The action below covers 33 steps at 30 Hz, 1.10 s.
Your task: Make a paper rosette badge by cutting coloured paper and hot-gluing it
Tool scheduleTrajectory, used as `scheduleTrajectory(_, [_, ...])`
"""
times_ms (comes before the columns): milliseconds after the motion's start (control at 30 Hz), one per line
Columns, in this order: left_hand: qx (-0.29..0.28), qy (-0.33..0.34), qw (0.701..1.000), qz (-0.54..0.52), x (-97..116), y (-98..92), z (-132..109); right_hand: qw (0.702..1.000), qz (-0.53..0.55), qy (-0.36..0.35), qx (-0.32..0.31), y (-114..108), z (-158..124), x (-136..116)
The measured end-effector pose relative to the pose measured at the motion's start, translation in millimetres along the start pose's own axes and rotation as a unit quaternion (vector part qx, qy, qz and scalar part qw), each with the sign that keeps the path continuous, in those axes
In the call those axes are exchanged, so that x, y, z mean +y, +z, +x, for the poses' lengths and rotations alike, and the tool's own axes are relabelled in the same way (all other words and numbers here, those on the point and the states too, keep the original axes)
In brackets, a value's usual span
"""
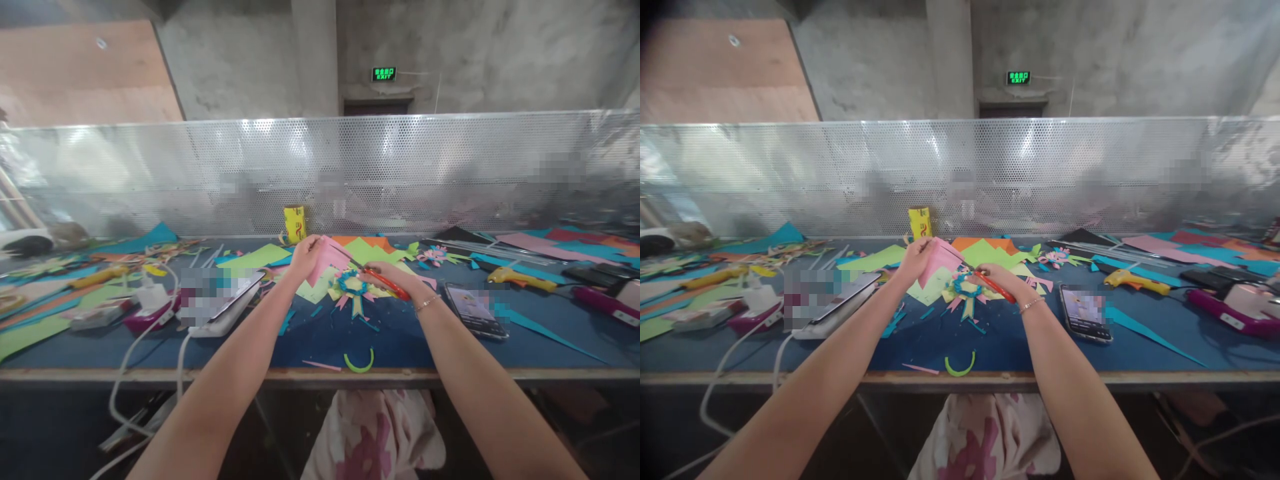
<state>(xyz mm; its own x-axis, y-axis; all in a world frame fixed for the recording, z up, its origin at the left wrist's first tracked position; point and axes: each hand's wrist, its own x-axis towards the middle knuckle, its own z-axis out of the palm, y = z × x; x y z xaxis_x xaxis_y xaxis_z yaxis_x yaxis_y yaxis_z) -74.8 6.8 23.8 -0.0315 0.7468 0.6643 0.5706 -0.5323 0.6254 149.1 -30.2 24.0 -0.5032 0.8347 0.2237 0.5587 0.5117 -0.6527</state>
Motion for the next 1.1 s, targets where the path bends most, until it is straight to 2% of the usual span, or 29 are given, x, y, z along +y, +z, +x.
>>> scheduleTrajectory(100, [0.007,-0.014,1.0,-0.018,-2,1.5,1,0.999,0.012,0.042,-0.016,1,-1,-3])
scheduleTrajectory(267, [0.017,-0.04,0.992,-0.115,-10,3.8,4,0.999,0.043,0.019,0.0,3,0,5])
scheduleTrajectory(400, [-0.008,-0.071,0.981,-0.179,-13,3.9,3,0.999,0.041,0.014,-0.014,2,4,11])
scheduleTrajectory(567, [-0.014,-0.076,0.986,-0.148,-16,2.2,2,0.989,0.119,0.069,-0.047,0,4,8])
scheduleTrajectory(700, [-0.035,-0.06,0.986,-0.15,-18,1.1,2,0.982,0.161,0.082,-0.061,0,0,3])
scheduleTrajectory(933, [-0.041,-0.062,0.988,-0.137,-8,3.1,0,0.992,0.11,0.035,-0.044,6,4,10])
scheduleTrajectory(1100, [-0.051,-0.062,0.988,-0.131,-4,5.5,-2,0.995,0.093,0.042,-0.017,11,6,11])
